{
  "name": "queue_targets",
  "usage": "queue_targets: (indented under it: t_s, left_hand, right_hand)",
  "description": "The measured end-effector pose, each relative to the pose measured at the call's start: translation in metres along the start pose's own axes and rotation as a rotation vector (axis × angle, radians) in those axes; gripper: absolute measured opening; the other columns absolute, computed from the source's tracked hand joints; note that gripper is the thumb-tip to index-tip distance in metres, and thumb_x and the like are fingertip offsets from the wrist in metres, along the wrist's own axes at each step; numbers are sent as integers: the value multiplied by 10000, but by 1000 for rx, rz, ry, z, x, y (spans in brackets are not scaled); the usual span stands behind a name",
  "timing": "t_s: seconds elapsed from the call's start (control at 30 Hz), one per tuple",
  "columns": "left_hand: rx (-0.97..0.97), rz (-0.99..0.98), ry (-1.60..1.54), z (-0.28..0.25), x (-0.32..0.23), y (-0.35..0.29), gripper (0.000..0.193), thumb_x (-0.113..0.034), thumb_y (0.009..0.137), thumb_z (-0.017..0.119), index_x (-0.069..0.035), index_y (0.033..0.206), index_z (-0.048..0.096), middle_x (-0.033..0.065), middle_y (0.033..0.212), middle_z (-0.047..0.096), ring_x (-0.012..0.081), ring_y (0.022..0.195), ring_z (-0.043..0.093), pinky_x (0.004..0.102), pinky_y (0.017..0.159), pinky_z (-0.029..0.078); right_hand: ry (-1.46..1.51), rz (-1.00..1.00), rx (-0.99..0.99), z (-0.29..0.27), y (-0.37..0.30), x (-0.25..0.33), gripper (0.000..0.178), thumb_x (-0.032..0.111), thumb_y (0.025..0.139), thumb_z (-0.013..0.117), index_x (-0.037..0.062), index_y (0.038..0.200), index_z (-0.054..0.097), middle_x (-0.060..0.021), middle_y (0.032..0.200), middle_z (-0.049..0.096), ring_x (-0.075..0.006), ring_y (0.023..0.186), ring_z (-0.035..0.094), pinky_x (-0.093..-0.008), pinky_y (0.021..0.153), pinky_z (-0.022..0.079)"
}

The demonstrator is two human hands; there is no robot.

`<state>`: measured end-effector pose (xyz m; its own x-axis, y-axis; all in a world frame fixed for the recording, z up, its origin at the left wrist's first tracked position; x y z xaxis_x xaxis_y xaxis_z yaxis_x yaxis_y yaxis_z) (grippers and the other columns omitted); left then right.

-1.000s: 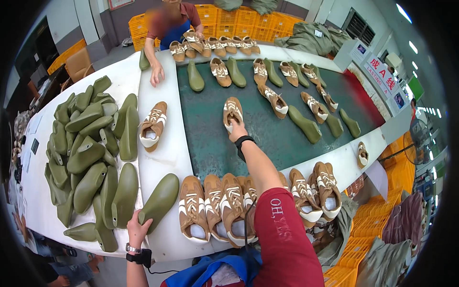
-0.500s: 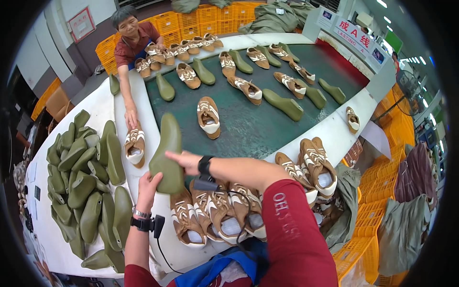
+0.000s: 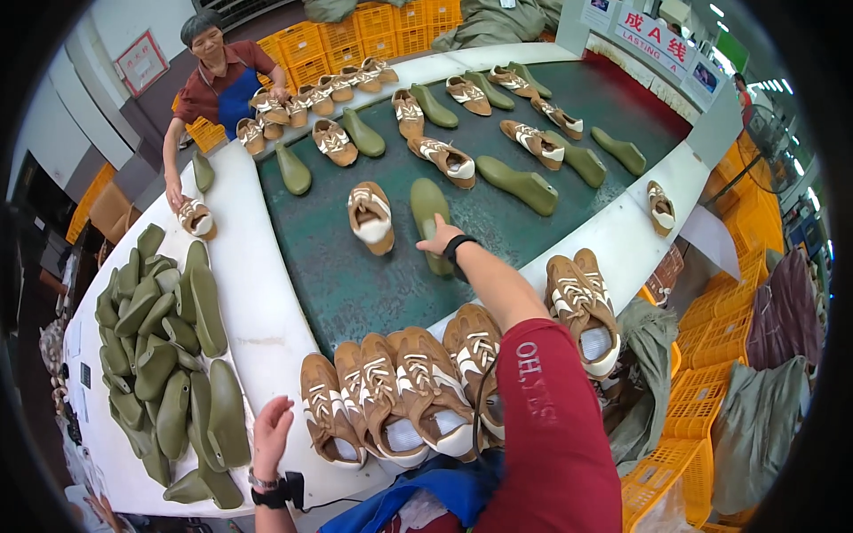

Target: Organizing shoes and shoe lasts on a conveyor belt and workstation in a shoe factory.

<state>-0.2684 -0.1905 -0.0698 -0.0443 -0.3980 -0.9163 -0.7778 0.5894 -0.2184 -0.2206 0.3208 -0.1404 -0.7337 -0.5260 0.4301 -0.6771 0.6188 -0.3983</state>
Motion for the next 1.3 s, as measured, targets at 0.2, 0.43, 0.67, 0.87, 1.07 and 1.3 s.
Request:
queue_targets:
  t_s: [0.2,0.43,0.67,0.87,1.07,1.3]
  left_hand:
    - [-65,-141,323,19,6,-65,550,-122,776,620,-38,1268,390,136,1248,463,252,1132,461,383,894,396]
    - [21,-13,506,45,34,-93,760,-180,693,718,-80,1323,306,147,1254,440,281,1058,494,358,788,455]
    - [122,89,480,50,41,-93,699,-238,625,765,-29,1201,428,225,1195,437,365,1098,449,391,883,417]
    - [44,356,571,54,59,-77,438,-239,566,798,5,848,569,232,1219,378,405,1017,480,394,836,448]
    - [-93,370,558,11,36,-33,402,-202,571,787,22,825,571,225,1146,441,396,971,507,392,809,451]
    - [10,253,569,-12,48,-25,533,-339,675,723,-3,1044,535,265,1174,450,392,1175,396,406,922,386]
  right_hand:
    - [-78,188,-191,11,-13,-1,419,140,810,450,-10,1178,317,-228,1040,578,-323,986,570,-388,848,441]
    - [-148,129,-212,5,-6,-35,397,261,821,540,-4,1089,414,-205,993,592,-330,953,572,-397,818,456]
    - [-350,68,-147,-17,-46,-43,351,189,834,417,59,1156,470,-169,1057,595,-296,1003,570,-392,854,438]
    - [-194,-470,-412,-107,-157,-9,385,266,769,558,87,1110,538,-172,1018,595,-330,931,570,-408,812,450]
    - [110,-466,-454,-160,-321,-19,280,90,839,535,27,1111,530,-32,658,505,-79,610,462,-225,567,398]
    - [468,-247,-338,-96,-440,-45,284,19,852,484,-29,1131,499,-19,721,515,-88,681,477,-219,646,399]
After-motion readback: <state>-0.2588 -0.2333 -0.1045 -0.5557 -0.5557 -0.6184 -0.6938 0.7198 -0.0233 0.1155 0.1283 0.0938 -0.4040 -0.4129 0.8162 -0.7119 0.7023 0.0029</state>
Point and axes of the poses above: each hand's wrist, its own y-axis towards the middle knuckle, its own z-axis out of the palm, x = y × z, the point moved 1 cm from there along y, towards the middle knuckle
